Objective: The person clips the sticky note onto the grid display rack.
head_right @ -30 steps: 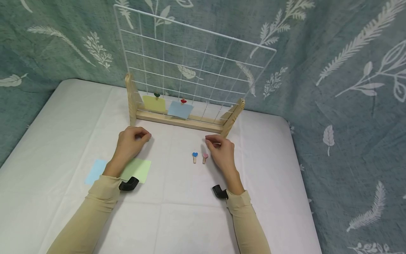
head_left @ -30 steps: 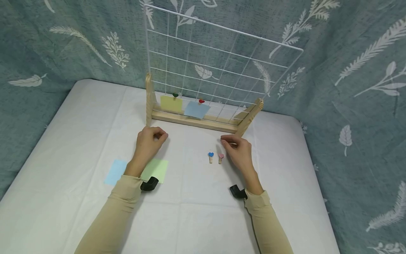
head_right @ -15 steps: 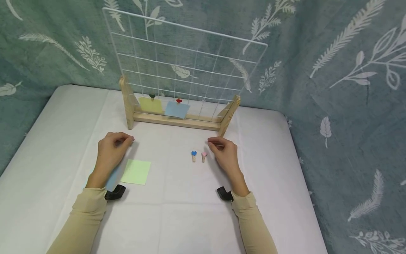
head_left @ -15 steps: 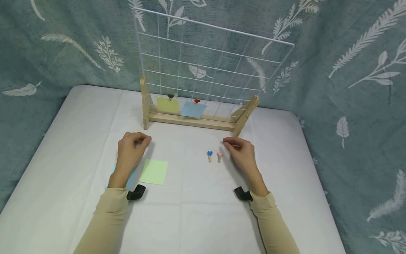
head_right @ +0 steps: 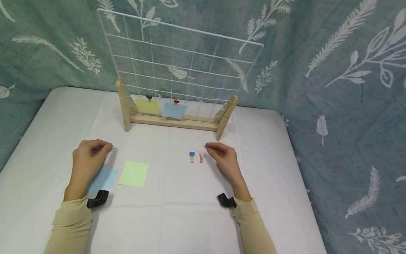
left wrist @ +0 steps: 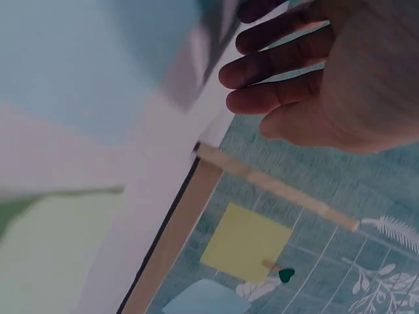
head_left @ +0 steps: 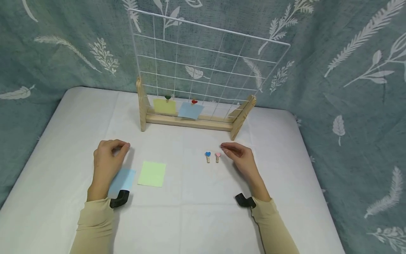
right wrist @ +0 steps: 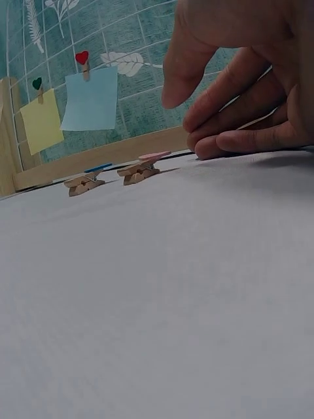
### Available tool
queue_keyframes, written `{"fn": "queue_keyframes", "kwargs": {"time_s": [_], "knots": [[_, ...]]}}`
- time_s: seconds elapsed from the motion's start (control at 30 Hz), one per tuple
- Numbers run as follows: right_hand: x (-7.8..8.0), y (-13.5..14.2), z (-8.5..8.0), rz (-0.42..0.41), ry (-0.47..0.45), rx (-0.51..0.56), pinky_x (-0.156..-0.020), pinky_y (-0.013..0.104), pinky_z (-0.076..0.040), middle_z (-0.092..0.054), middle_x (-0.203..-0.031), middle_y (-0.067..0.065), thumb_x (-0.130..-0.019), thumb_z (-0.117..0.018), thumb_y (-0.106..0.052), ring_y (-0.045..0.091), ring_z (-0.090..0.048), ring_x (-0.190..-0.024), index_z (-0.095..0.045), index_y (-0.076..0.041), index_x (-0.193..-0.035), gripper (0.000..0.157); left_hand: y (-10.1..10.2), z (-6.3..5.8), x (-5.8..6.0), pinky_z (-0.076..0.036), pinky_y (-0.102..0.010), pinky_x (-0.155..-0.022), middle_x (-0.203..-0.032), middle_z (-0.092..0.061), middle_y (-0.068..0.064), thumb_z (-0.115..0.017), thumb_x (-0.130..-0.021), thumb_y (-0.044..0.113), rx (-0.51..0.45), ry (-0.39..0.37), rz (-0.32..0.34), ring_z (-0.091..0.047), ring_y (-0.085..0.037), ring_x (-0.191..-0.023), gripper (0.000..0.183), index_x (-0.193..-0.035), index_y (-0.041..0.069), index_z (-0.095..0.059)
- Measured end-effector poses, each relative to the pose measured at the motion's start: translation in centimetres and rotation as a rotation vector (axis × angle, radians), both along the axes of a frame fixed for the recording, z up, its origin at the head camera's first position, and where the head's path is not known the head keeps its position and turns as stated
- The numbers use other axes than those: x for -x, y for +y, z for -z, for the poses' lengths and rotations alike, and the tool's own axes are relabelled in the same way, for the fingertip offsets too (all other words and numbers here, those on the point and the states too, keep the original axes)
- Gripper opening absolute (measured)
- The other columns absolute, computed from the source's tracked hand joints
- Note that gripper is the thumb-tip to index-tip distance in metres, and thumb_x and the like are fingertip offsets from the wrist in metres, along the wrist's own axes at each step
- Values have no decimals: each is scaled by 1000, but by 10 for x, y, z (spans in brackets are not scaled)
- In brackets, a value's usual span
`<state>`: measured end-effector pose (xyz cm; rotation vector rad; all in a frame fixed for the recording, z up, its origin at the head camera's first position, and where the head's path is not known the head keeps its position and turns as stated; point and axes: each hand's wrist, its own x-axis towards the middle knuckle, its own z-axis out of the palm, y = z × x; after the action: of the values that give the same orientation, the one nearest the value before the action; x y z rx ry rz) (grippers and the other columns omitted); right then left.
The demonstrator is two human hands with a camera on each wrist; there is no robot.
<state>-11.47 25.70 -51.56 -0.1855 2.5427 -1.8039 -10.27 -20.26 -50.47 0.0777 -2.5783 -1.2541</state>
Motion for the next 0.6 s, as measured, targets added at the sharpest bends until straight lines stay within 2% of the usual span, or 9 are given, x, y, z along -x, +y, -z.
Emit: {"fn": "queue_keyframes", "kwargs": {"time_s": [0.1, 0.2, 0.37, 0.6], "knots": [[0, 2, 2, -25, -8, 26, -99, 18, -53, -71, -132, 21, -101, -71, -11, 33, -68, -124, -71, 0, -130, 30, -7, 1, -10, -37, -58, -98, -106, -76, -24, -72, -100, 19, 2, -15, -34, -57, -38, -106, 22, -102, -2, -79], [-2, 4, 4, -23, -13, 41, -100, 19, -54, -71, -132, 19, -102, -71, -12, 30, -68, -125, -72, -2, -130, 30, -10, 2, -16, -37, -57, -98, -106, -76, -24, -73, -99, 17, 11, -24, -48, -58, -38, -107, 21, -101, -3, -79], [-1, 4, 4, -23, -16, 76, -102, 22, -54, -71, -133, 17, -102, -71, -14, 27, -68, -127, -71, -3, -130, 31, -10, -1, -17, -37, -55, -97, -105, -76, -24, -73, -98, 15, 40, -3, -36, -57, -38, -107, 20, -102, -4, -78], [-5, 5, 6, -15, -30, 71, -101, 21, -54, -71, -134, 17, -102, -70, -12, 27, -67, -127, -71, -3, -131, 30, -10, -3, -21, -38, -55, -97, -107, -75, -23, -74, -97, 15, 77, -28, -18, -57, -38, -109, 20, -102, -4, -79]]}}
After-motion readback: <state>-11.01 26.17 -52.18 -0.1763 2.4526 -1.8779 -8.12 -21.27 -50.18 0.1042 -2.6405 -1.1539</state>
